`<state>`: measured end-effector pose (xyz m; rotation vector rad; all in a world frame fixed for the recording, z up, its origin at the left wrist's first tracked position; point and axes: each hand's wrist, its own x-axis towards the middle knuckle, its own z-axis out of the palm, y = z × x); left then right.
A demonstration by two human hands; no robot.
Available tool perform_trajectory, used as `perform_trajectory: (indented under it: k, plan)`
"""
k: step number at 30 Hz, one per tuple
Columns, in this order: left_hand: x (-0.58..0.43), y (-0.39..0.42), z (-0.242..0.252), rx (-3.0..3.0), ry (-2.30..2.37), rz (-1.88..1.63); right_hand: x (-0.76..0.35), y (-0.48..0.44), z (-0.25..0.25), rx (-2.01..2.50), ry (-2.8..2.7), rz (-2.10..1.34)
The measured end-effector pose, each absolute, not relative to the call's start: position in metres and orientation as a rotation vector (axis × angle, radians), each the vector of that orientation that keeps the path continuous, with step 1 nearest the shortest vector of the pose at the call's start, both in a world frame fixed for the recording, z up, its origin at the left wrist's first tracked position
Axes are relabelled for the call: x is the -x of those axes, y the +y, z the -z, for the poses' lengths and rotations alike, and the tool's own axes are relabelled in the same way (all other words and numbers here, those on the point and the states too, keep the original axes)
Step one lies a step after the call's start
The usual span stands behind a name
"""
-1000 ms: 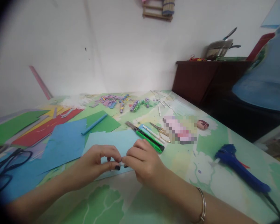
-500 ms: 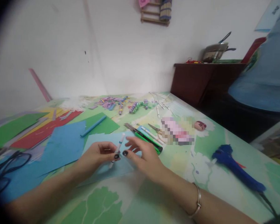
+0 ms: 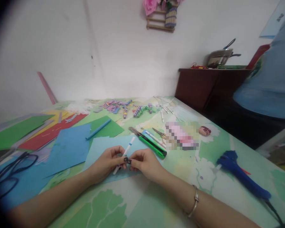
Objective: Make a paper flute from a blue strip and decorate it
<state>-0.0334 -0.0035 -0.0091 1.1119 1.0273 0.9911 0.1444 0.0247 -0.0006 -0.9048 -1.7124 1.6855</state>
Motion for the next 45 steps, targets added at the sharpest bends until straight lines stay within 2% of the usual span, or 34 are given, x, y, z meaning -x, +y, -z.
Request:
perform_trajectory:
  k: [6, 20, 31, 37, 45]
  plan:
    - [0.033, -0.002, 0.011, -1.157, 0.973, -1.001, -0.143, 0.029, 0.001, 0.919, -1.650, -1.732]
    - [0.030, -0.006, 0.009, -1.276, 1.008, -1.088, -0.140, 0.025, -0.002, 0.941, -1.687, -1.605]
    - [0.067, -0.018, 0.008, -1.279, 1.153, -1.092, -0.105, 0.023, -0.012, 0.901, -1.803, -1.612]
    - [0.083, -0.007, 0.013, -1.319, 1.242, -1.026, -0.085, 0.031, -0.013, 0.866, -1.824, -1.613]
    - [0.089, 0.017, 0.012, -1.430, 1.248, -1.153, -0.071, 0.052, -0.004, 0.847, -1.756, -1.554]
